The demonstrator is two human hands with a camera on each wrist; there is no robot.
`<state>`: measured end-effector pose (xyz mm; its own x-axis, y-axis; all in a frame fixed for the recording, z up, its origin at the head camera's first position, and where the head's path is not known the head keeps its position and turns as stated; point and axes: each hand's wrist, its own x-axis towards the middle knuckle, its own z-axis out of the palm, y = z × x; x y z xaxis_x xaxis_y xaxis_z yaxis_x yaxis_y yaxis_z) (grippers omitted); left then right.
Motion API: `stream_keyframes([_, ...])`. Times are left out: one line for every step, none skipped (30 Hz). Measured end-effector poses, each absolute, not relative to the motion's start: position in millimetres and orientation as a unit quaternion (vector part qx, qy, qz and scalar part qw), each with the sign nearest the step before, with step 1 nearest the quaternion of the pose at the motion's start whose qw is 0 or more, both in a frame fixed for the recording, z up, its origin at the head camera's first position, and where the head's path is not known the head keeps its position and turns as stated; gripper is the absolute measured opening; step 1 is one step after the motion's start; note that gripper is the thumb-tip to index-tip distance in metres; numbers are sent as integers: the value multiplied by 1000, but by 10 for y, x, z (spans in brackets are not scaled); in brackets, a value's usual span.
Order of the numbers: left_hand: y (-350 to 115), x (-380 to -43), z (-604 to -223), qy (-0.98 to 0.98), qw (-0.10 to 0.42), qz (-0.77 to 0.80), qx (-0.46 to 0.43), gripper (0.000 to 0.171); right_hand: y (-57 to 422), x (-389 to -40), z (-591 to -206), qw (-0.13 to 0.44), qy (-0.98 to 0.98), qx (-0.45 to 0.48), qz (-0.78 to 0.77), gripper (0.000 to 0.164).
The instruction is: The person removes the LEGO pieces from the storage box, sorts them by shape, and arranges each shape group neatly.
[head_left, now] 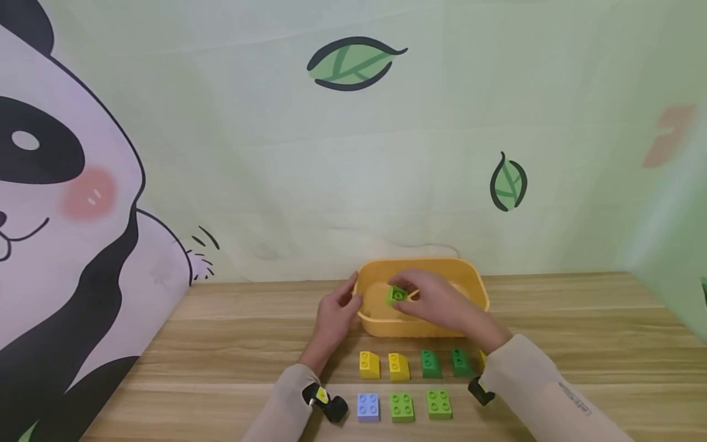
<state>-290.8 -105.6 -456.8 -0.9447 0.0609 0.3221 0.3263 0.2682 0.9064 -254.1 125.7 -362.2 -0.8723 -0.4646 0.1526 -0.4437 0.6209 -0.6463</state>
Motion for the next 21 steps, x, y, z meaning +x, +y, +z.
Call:
stream_keyframes([-1058,-2909,-4567,-788,112,-592,-123,49,1268,-2516,-3618,11,900,-251,-356,41])
stream_keyframes([-1060,-2908,-4567,-788,112,-593,-122,49,1282,-2492,-3615,9,900,-249,-358,41])
stream_keyframes([-1061,-2905,-4565,-788,112,-593,-123,49,1294,-2467,-3611,5,899,-249,-359,40])
stream_keyframes([-1064,-2904,-4568,-788,112,-592,-124,49,1309,-2441,-3608,3,900,-249,-359,40])
stream_keyframes([-1065,-2903,-4570,-787,113,-593,-125,49,1324,-2415,-3605,-2,899,-250,-359,39])
stream_keyframes([-1066,-2903,-4570,-787,113,-593,-125,49,1339,-2389,-3603,-6,899,-253,-358,39])
stream_keyframes([-1067,-2903,-4571,-787,113,-594,-126,48,1354,-2364,-3601,-11,898,-255,-358,38])
stream_keyframes([-1068,-2903,-4571,-786,113,-594,-127,48,1371,-2340,-3599,-16,897,-259,-359,38])
stream_keyframes([-1069,-2902,-4572,-787,114,-593,-127,48,1388,-2318,-3600,-21,895,-264,-360,37])
stream_keyframes([-1069,-2903,-4570,-787,114,-593,-127,48,1405,-2294,-3601,-25,893,-267,-361,37])
stream_keyframes([-1070,-2904,-4569,-787,113,-594,-127,48,1420,-2272,-3601,-29,891,-270,-365,36])
stream_keyframes([-1070,-2905,-4568,-787,114,-593,-127,48,1437,-2250,-3603,-31,889,-271,-368,35])
stream_keyframes([-1070,-2905,-4568,-787,114,-593,-127,48,1453,-2229,-3605,-32,888,-271,-371,34])
stream_keyframes([-1069,-2906,-4566,-787,114,-593,-126,48,1468,-2209,-3606,-33,885,-271,-376,34])
stream_keyframes([-1069,-2909,-4570,-788,114,-592,-126,48,1481,-2189,-3608,-33,884,-270,-381,33])
stream_keyframes([-1068,-2909,-4568,-787,114,-593,-126,48,1495,-2168,-3609,-31,881,-269,-387,33])
stream_keyframes([-1067,-2908,-4568,-787,115,-593,-126,48,1511,-2149,-3614,-29,880,-266,-392,33])
stream_keyframes([-1066,-2907,-4566,-787,116,-593,-127,48,1527,-2130,-3618,-28,879,-265,-396,33])
stream_keyframes([-1064,-2906,-4563,-786,116,-594,-126,48,1543,-2111,-3623,-27,877,-264,-400,34])
stream_keyframes([-1063,-2905,-4562,-786,116,-595,-126,48,1560,-2091,-3627,-27,875,-265,-404,34])
stream_keyframes([-1061,-2903,-4562,-786,117,-594,-127,48,1578,-2072,-3633,-28,874,-265,-406,34])
